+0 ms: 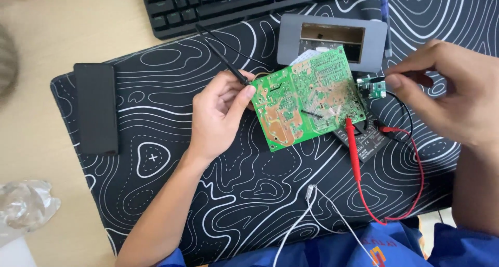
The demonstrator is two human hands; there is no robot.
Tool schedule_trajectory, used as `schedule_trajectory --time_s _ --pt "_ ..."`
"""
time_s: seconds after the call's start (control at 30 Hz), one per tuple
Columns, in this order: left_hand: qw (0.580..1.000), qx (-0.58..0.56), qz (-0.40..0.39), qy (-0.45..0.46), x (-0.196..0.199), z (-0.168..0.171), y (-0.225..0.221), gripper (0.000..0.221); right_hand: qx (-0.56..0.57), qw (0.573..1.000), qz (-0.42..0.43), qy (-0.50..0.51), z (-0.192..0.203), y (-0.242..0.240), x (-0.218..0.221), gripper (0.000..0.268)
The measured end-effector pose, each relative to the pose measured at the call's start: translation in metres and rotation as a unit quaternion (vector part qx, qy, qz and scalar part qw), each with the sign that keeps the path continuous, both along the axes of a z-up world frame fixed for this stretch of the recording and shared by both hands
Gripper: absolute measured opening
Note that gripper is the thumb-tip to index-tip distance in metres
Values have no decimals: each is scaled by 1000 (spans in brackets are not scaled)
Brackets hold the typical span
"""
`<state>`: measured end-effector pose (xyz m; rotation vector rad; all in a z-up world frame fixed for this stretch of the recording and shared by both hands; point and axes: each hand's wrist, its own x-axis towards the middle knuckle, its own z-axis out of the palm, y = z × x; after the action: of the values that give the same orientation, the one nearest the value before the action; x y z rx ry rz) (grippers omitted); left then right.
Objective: Using a multimeter to test electrical components and traces on a printed circuit board.
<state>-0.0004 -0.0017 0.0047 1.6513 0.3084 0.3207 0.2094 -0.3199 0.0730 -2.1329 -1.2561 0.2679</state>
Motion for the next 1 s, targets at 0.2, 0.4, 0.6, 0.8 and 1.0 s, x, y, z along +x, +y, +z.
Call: schedule_trajectory --time_s 0.2,0.4,0.6,0.8,1.0 --pt "1000 -5 -7 -7 0 -1 0 18 -33 999 -38 7 -2 -2 3 13" --pt "1000 14 -5 -13 -1 -5 1 20 -17 999 -33 -26 -3 -1 1 13" --pt "1000 12 -4 -11 0 -4 1 19 -31 998 -34 -37 -7 -5 3 12" --pt "1000 8 -3 -13 -1 -6 1 19 -81 994 -46 -52 -10 -12 11 23" --pt "1000 7 -4 -14 -1 -5 1 19 -17 997 -10 -72 -13 -5 7 14"
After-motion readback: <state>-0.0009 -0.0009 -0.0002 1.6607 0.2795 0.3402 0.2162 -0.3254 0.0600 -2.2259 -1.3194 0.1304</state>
